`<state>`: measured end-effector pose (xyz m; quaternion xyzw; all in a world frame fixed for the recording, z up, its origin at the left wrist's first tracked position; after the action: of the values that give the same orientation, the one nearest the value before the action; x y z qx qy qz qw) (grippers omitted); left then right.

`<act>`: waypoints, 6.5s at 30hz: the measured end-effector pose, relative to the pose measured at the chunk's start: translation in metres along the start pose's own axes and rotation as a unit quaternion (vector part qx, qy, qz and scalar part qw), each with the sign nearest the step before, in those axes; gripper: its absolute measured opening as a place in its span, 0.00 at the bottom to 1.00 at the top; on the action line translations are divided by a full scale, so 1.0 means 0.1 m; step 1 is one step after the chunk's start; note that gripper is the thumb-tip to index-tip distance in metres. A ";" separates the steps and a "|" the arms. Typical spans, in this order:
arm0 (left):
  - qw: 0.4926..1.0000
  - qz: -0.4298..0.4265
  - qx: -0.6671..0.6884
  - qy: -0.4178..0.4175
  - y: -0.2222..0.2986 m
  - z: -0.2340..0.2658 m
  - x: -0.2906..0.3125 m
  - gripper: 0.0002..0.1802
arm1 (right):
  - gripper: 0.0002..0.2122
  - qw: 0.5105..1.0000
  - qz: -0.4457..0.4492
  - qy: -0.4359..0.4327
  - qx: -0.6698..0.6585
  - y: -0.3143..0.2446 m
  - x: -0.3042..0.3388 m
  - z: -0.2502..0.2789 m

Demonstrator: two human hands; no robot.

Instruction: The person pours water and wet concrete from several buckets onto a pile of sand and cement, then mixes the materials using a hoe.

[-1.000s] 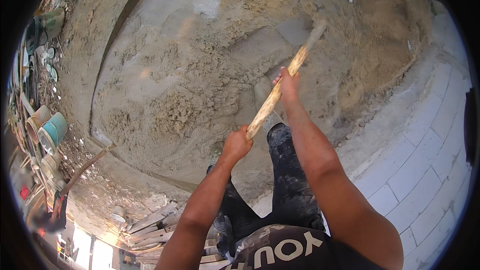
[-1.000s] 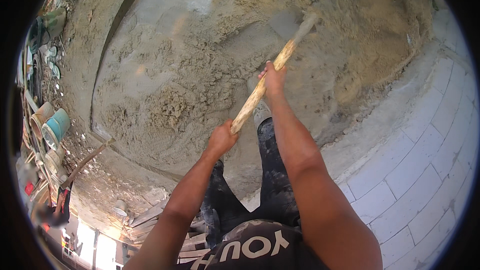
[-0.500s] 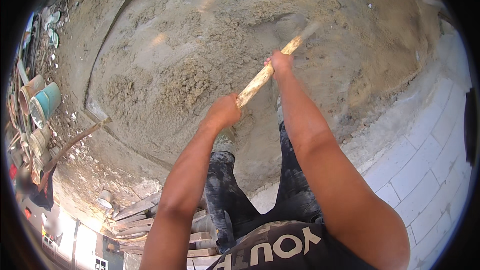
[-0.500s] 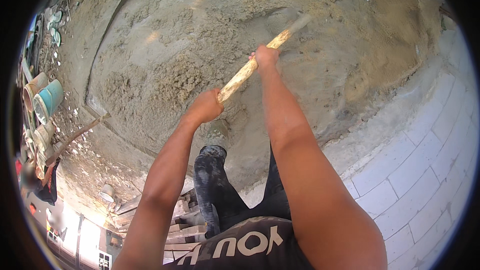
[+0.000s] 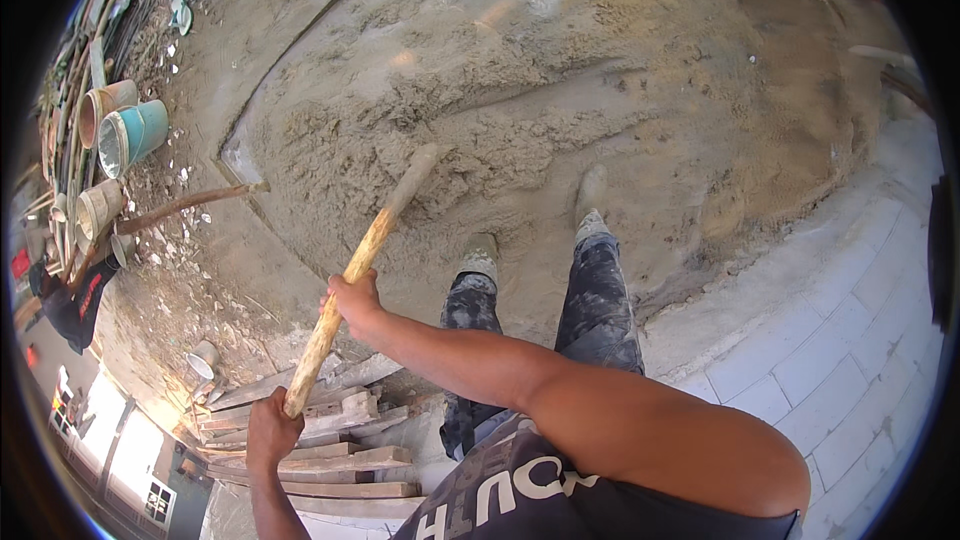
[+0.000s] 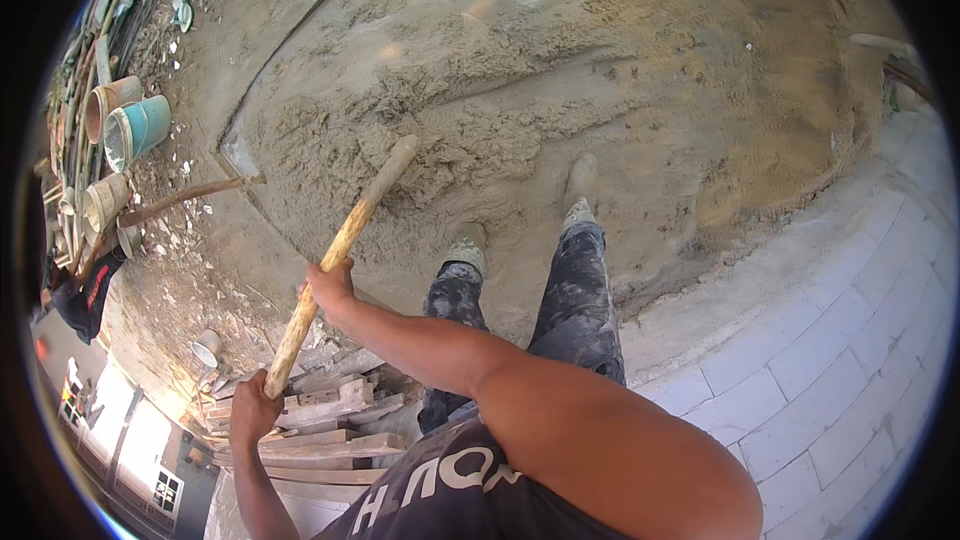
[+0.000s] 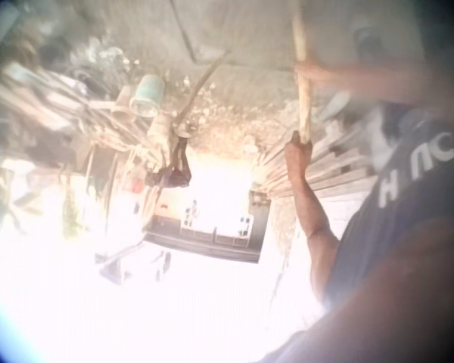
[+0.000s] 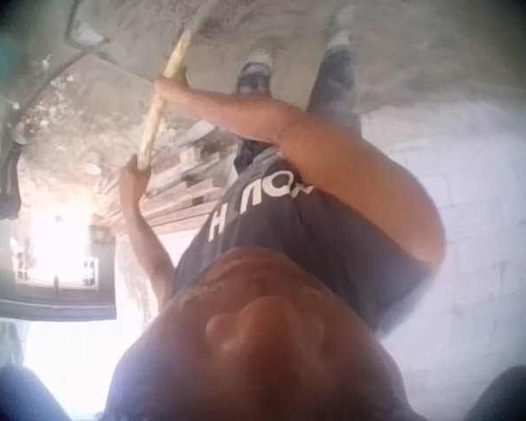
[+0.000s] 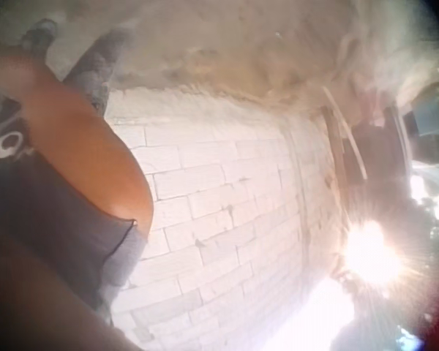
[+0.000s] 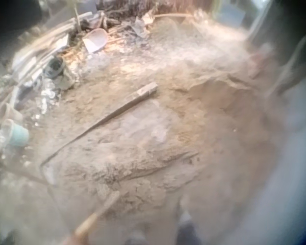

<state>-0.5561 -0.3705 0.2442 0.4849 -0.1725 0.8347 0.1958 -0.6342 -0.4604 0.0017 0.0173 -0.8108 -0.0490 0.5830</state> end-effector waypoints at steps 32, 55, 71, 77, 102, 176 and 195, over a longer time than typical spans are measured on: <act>0.742 0.016 0.555 -0.376 2.33 -2.64 -2.55 0.12 | 0.21 0.900 0.140 0.300 0.283 -2.43 -2.02 2.47; 0.856 -0.169 0.422 -0.247 4.37 -1.64 -2.16 0.24 | 0.11 0.925 0.275 0.193 0.180 -4.84 -0.53 2.20; 0.651 -0.063 0.626 -0.424 5.69 -1.22 -4.01 0.13 | 0.16 0.830 0.192 0.331 0.406 -6.59 -2.28 2.06; 0.684 0.035 0.634 -0.360 3.73 -0.62 -3.36 0.13 | 0.31 0.855 0.149 0.279 0.411 -4.73 -2.40 1.07; 0.608 -0.133 0.624 -0.473 6.56 -1.51 -3.60 0.14 | 0.06 0.824 0.215 0.364 0.377 -7.29 -1.66 3.33; 0.736 -0.089 0.603 -0.294 3.55 -1.58 -2.62 0.34 | 0.12 0.861 0.266 0.208 0.380 -4.15 -1.48 1.25; 0.680 0.044 0.675 -0.282 0.95 -1.75 -2.21 0.12 | 0.25 0.907 0.120 0.191 0.355 -1.45 -2.18 0.60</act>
<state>-0.6328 -0.4046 -0.0409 0.6896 0.3695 0.5565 -0.2797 -0.6253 -0.5821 -0.2373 0.1346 -0.6434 0.3167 0.6838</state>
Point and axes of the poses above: each hand's wrist, its own x-axis away from the middle knuckle, its own z-axis out of the back of the hand, y = z × x, the point moved 3 cm from there along -x, towards the middle knuckle, and after that the axes turned 1 degree about -x, right-handed, at the moved point
